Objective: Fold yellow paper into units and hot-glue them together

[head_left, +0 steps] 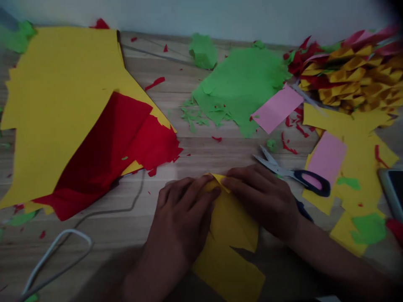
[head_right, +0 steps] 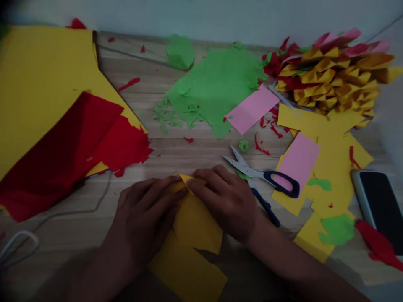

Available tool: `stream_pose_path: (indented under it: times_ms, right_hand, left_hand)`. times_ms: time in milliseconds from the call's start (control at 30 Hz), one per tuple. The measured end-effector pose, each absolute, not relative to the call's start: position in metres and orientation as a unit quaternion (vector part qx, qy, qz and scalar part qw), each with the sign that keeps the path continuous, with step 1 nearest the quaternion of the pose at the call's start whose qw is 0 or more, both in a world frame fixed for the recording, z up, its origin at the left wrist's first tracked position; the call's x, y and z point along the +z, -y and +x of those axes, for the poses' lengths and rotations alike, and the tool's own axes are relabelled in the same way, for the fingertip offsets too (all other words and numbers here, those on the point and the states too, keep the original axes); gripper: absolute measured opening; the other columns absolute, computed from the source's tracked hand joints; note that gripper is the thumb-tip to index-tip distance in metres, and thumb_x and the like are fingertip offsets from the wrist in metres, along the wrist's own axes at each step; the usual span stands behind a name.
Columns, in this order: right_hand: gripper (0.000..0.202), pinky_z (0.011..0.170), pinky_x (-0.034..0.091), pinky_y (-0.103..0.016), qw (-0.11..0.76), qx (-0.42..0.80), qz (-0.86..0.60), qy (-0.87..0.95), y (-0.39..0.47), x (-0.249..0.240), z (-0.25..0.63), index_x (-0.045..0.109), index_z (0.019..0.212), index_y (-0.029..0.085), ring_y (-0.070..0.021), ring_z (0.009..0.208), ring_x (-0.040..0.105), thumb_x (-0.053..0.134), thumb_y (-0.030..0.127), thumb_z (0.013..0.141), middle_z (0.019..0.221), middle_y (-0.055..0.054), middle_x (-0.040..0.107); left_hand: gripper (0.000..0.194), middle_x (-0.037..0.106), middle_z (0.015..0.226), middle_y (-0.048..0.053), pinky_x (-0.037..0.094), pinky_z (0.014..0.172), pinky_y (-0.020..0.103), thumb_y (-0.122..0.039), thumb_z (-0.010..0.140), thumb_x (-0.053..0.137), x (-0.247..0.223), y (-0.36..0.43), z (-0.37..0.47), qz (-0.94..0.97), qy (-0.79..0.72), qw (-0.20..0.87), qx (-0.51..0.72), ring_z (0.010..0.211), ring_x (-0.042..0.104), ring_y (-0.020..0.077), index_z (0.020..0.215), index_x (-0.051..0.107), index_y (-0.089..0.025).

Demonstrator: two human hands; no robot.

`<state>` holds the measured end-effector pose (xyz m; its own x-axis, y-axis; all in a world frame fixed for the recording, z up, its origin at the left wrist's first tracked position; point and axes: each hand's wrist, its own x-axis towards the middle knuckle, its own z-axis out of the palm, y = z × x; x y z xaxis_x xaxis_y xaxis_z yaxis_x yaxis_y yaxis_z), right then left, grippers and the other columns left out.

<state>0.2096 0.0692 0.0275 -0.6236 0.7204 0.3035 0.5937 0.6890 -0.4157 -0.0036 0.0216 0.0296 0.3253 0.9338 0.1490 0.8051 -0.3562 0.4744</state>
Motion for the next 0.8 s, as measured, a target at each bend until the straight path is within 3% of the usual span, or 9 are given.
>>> stream_pose_path:
  times_ms: [133,367,633,800]
  right_hand:
    - [0.035,0.085,0.056,-0.036,0.233,0.184,-0.366,0.882,-0.0723,0.0231,0.2123,0.064,0.126,0.028,-0.0199,0.099,0.063,0.056,0.013,0.096,0.123,-0.003,0.071]
    - [0.022,0.073,0.053,-0.033,0.233,0.191,-0.426,0.853,-0.0782,0.0225,0.2067,0.073,0.111,0.028,-0.0185,0.090,0.063,0.058,0.020,0.097,0.099,-0.004,0.071]
    - [0.034,0.076,0.057,-0.035,0.239,0.218,-0.401,0.857,-0.0761,0.0229,0.2093,0.070,0.119,0.039,-0.0200,0.088,0.063,0.061,0.017,0.095,0.120,0.006,0.073]
    - [0.030,0.076,0.058,-0.033,0.226,0.214,-0.385,0.869,-0.0747,0.0245,0.2117,0.069,0.121,0.030,-0.0178,0.088,0.060,0.062,0.017,0.096,0.124,0.004,0.073]
  left_hand:
    - [0.028,0.064,0.136,-0.002,0.038,0.096,0.047,-0.022,0.095,0.057,0.0299,-0.0215,-0.0023,0.783,-0.560,0.182,0.201,0.114,0.051,0.0282,0.121,0.067,-0.030]
    - [0.028,0.054,0.148,-0.004,0.037,0.094,0.049,-0.020,0.094,0.056,0.0357,-0.0235,0.0024,0.783,-0.571,0.190,0.158,0.115,0.048,0.0304,0.119,0.066,-0.029]
    - [0.040,0.056,0.146,0.003,0.036,0.099,0.051,-0.019,0.095,0.053,0.0366,-0.0166,0.0013,0.804,-0.550,0.171,0.149,0.124,0.048,0.0313,0.133,0.059,-0.028]
    - [0.039,0.061,0.140,0.003,0.036,0.104,0.047,-0.020,0.097,0.050,0.0371,-0.0146,0.0020,0.803,-0.546,0.179,0.156,0.127,0.050,0.0281,0.136,0.056,-0.024]
